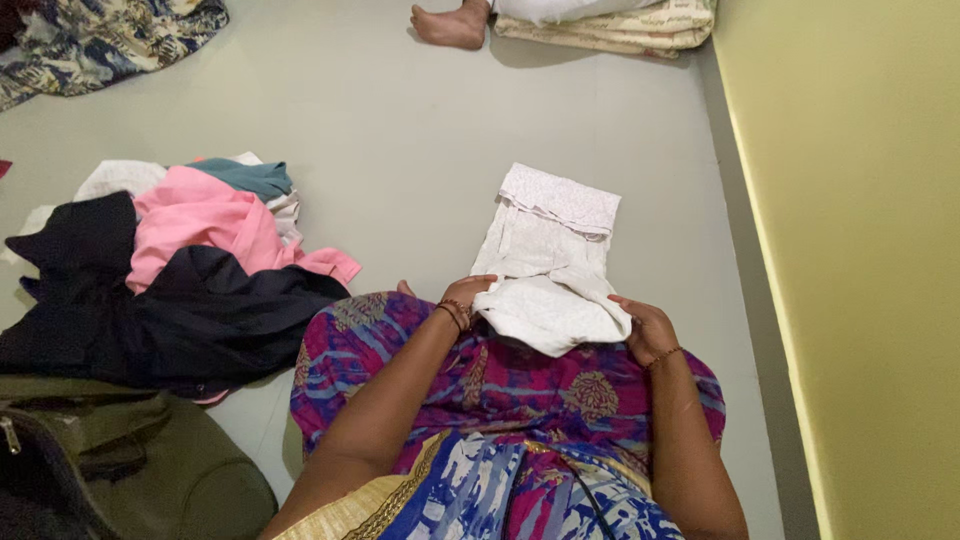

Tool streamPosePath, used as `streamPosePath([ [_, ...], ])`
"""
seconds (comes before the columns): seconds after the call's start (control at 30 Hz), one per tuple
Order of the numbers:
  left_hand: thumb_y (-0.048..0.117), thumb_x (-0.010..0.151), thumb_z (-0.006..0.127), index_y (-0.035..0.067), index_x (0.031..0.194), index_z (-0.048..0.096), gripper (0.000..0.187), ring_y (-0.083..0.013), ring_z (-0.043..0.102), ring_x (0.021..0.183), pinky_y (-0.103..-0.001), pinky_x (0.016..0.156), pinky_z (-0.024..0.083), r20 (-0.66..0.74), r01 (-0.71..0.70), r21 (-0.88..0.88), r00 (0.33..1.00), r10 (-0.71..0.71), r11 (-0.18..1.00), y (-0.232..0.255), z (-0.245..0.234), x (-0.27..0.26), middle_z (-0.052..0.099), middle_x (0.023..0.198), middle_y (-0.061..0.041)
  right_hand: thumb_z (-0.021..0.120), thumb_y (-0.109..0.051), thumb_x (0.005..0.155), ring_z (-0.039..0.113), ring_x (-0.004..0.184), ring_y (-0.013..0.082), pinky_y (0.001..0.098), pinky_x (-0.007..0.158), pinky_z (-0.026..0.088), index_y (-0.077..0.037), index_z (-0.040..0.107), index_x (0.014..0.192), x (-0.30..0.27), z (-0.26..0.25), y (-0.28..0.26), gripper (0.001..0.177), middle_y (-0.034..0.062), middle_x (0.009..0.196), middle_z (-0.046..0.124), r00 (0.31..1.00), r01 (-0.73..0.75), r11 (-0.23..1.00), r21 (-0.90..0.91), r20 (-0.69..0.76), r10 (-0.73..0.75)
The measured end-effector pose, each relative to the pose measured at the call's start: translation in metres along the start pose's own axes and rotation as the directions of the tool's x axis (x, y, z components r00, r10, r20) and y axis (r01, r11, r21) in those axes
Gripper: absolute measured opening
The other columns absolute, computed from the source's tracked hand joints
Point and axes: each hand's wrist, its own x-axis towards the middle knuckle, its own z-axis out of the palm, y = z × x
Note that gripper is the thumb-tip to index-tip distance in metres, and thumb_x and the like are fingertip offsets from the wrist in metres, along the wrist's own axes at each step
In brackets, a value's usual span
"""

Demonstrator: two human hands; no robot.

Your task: The person folds a white shirt by hand while sitting on the floor, smoothing the fabric and aligning the sleeves.

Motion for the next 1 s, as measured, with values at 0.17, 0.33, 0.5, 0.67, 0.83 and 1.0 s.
streamPosePath([
  [0.17, 0.007, 0.095, 0.063, 0.000, 0.122, 0.069, 0.028, -0.0233, 0.075, 0.091, -0.034, 0.078, 0.064, 0.061, 0.055, 0.057, 0.996, -0.059, 0.997, -0.026, -0.019, -0.061, 0.075, 0.111, -0.017, 0.055, -0.011, 0.094, 0.067, 0.107, 0.0268, 0.0395, 0.097, 0.052, 0.011, 0.059, 0.131, -0.040, -0.005, 0.004, 0.042, 0.0197, 0.122, 0.069, 0.995, -0.099, 0.989, -0.111, 0.014, 0.101],
  [0.33, 0.004, 0.096, 0.064, -0.004, 0.125, 0.067, 0.030, -0.0237, 0.074, 0.092, -0.034, 0.079, 0.063, -0.010, 0.090, 0.056, 0.996, -0.089, 0.994, -0.024, -0.021, -0.119, 0.072, 0.114, -0.019, 0.055, -0.012, 0.096, 0.065, 0.112, 0.0275, 0.0386, 0.100, 0.052, 0.017, 0.055, 0.134, -0.063, -0.003, 0.009, 0.048, 0.0232, 0.126, 0.066, 0.989, -0.144, 0.989, -0.029, 0.024, 0.145],
  [0.5, 0.005, 0.096, 0.056, -0.015, 0.127, 0.057, 0.037, -0.0255, 0.074, 0.092, -0.033, 0.080, 0.065, 0.084, 0.116, -0.215, 0.991, -0.100, 0.970, 0.011, -0.006, -0.099, 0.071, 0.112, -0.023, 0.053, -0.006, 0.079, 0.064, 0.119, 0.0334, 0.0401, 0.104, 0.051, 0.021, 0.050, 0.132, -0.035, -0.013, 0.011, 0.059, 0.0300, 0.127, 0.067, 0.965, -0.158, 0.938, 0.308, 0.249, 0.081],
  [0.67, 0.005, 0.091, 0.048, -0.013, 0.116, 0.058, 0.032, -0.0247, 0.068, 0.089, -0.039, 0.084, 0.062, 0.062, 0.121, -0.290, 0.992, -0.107, 0.949, 0.057, 0.018, -0.043, 0.065, 0.106, -0.020, 0.054, 0.003, 0.095, 0.059, 0.107, 0.0231, 0.0364, 0.105, 0.052, 0.012, 0.054, 0.145, 0.038, -0.032, 0.027, 0.050, 0.0172, 0.121, 0.063, 0.986, 0.010, 0.998, -0.063, 0.167, 0.000],
  [0.83, -0.020, 0.087, 0.039, -0.010, 0.109, 0.044, 0.024, -0.0285, 0.063, 0.112, -0.051, 0.105, 0.061, 0.043, 0.107, -0.411, 0.994, -0.099, 0.905, 0.066, 0.032, 0.031, 0.060, 0.121, -0.026, 0.058, -0.010, 0.097, 0.069, 0.088, 0.0166, 0.0301, 0.082, 0.058, 0.005, 0.067, 0.119, 0.106, -0.029, 0.023, 0.027, 0.0092, 0.101, 0.072, 0.992, -0.059, 0.933, -0.354, -0.124, 0.016],
  [1.0, -0.017, 0.091, 0.049, -0.007, 0.117, 0.062, 0.031, -0.0310, 0.074, 0.095, -0.042, 0.087, 0.065, 0.103, -0.178, 0.226, 0.982, 0.158, 0.958, 0.056, 0.042, 0.094, 0.071, 0.106, -0.020, 0.064, -0.014, 0.095, 0.061, 0.063, 0.0183, 0.0341, 0.058, 0.048, -0.003, 0.080, 0.104, 0.165, -0.038, 0.030, 0.021, 0.0103, 0.075, 0.071, 0.961, -0.008, 0.652, -0.758, -0.186, -0.205],
])
